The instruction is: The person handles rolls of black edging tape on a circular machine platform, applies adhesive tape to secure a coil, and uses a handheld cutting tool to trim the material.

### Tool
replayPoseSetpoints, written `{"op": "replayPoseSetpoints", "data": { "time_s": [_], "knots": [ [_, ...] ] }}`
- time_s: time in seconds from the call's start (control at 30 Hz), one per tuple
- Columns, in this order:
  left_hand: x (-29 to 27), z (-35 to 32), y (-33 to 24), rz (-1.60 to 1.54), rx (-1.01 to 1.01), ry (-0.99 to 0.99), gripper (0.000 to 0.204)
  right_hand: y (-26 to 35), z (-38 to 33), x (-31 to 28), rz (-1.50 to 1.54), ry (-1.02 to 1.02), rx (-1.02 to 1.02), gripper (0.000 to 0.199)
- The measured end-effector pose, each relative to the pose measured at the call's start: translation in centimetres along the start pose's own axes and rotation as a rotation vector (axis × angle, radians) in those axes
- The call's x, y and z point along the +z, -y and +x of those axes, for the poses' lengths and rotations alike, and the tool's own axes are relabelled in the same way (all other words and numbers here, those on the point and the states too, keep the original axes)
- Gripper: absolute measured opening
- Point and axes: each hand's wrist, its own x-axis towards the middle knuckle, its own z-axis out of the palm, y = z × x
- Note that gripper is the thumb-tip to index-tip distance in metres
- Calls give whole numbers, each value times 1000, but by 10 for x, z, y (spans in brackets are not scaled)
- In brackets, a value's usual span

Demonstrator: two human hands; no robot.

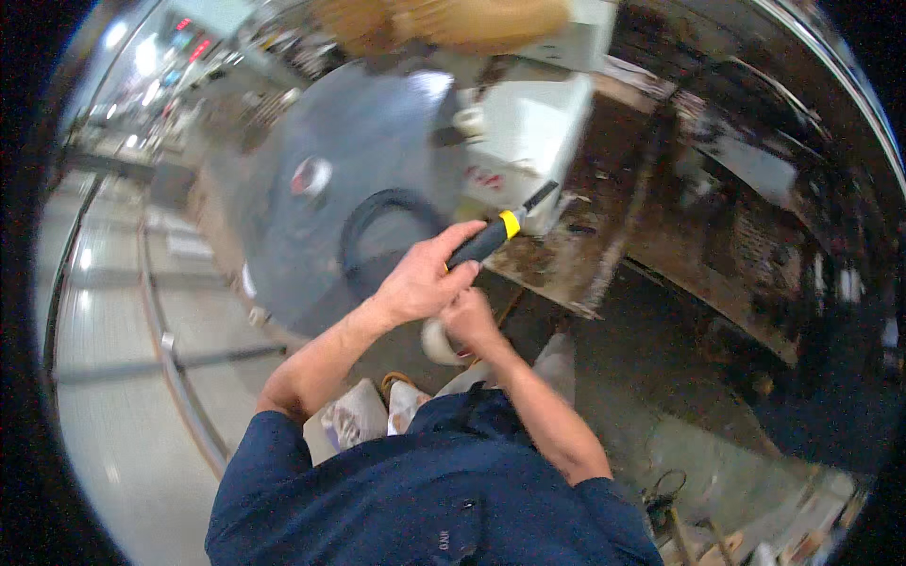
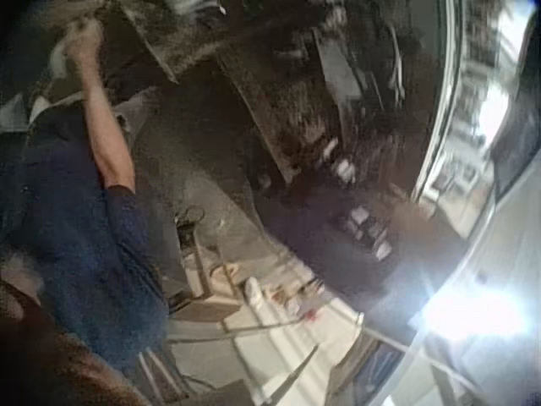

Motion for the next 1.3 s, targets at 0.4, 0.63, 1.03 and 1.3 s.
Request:
{"op": "replayPoseSetpoints", "data": {
  "time_s": [0.4, 0.63, 1.03, 1.3],
  "knots": [
    [-34, -159, 37, 320, -100, -137, 45, 15, -14, 5, -322, -88, 196, 32],
    [-28, -166, 35, 478, -128, -82, 46, 6, -19, 10, -331, -152, 167, 28],
    [-14, -147, 25, 759, -199, 44, 43, 1, -21, 16, -578, -215, 54, 21],
    [-8, -137, 10, 786, -277, 145, 46, 1, -29, 27, -632, -254, -63, 18]
  ]
}}
